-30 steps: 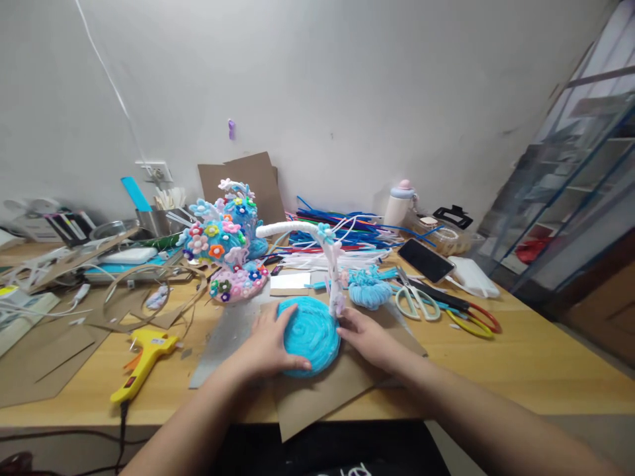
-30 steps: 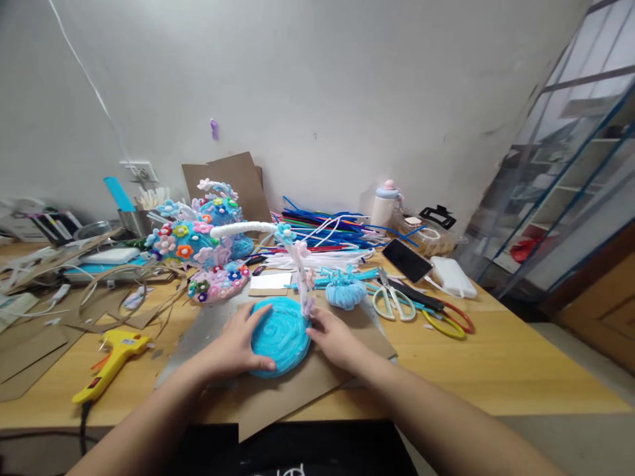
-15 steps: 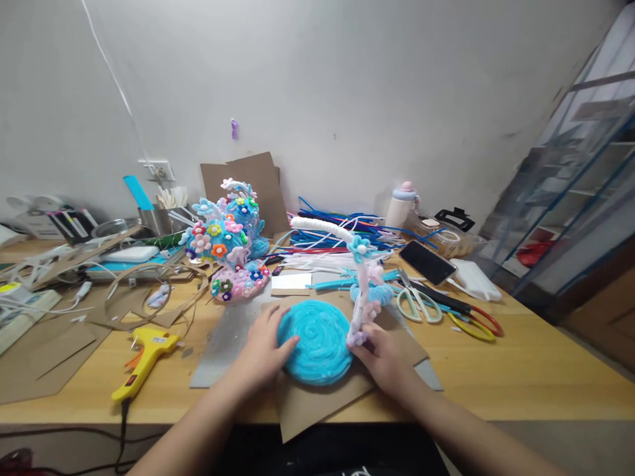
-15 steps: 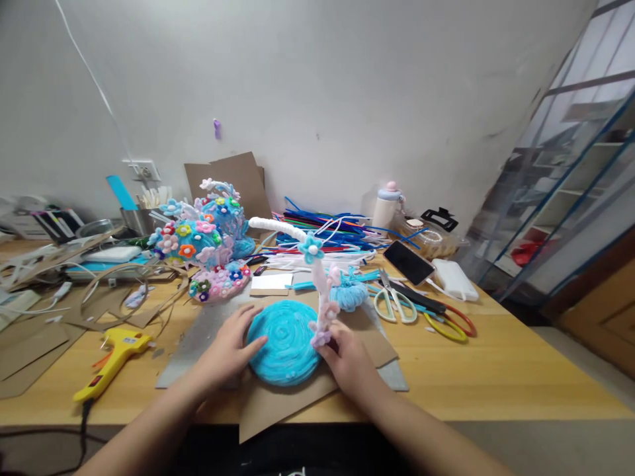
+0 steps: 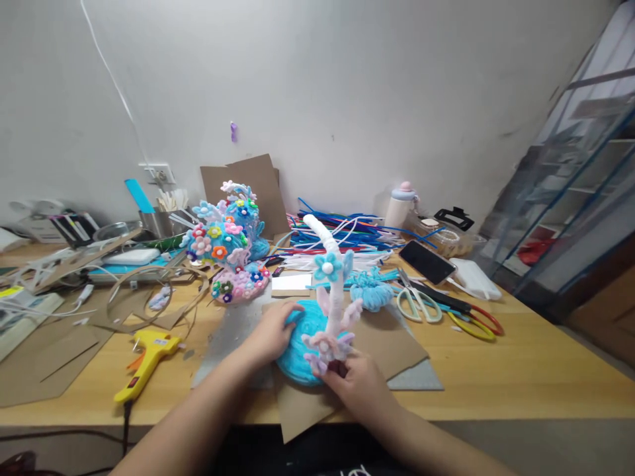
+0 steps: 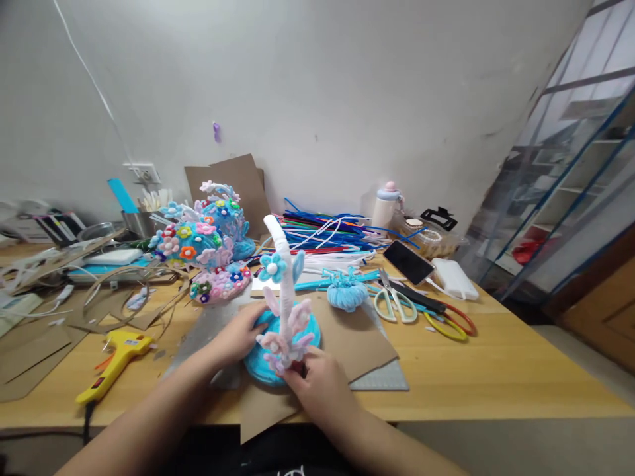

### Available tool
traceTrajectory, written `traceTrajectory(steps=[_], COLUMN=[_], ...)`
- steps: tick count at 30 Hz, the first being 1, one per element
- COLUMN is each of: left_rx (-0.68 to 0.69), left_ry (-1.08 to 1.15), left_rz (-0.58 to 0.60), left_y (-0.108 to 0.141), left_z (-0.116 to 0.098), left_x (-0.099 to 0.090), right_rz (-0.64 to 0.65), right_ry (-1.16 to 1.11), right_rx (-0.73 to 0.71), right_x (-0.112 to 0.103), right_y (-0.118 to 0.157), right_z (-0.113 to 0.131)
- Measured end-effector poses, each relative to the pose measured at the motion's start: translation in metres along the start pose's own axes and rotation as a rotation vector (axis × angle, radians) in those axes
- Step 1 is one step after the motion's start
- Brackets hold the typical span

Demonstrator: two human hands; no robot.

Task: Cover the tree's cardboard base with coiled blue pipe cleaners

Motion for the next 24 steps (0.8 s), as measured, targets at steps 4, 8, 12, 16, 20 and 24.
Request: traceTrajectory(steps=[4,8,12,16,20,24], left_rx=[0.095,0.067,-0.063,-0.100,-0.119,-0.122], left_ry=[0.073,0.120,0.161,0.218,0.294,0.444], left_rz=[0.017,-0.093,-0.394,-0.536,-0.264,-0.093], left_y=[-0.011,-0.008,-0.006,-0.014,-0.040,-0.060], left_z=[0.003,0.001,-0.025,-0.074,-0.114,-0.131], left_x=[0.006,0.005,-0.039,-0.119,-0.161,-0.156], right_rz=[-0.048,-0.018,0.008,0.022,0.027,0.043], right_ry=[0.115,0.147,0.165,0.178,0.199,0.204], right_rx=[-0.017,-0.094,-0.133,-0.149,-0.133,-0.127], right_x=[0.004,0.005,0.005,0.004,0.003,0.002], right_y=[0.000,0.001,0.001,0.001,0.001,0.001], right_z=[-0.001,-0.002,0.001,0.005,0.006,0.006])
Point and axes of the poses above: each hand's wrist, its own y-axis away from the middle knuckle, its own x-axis out of the palm, z = x × y, the point moved 2 cm from there along -y, towards the middle knuckle, and after that the axes turned 7 degrees about -y, right-handed, at the moved point
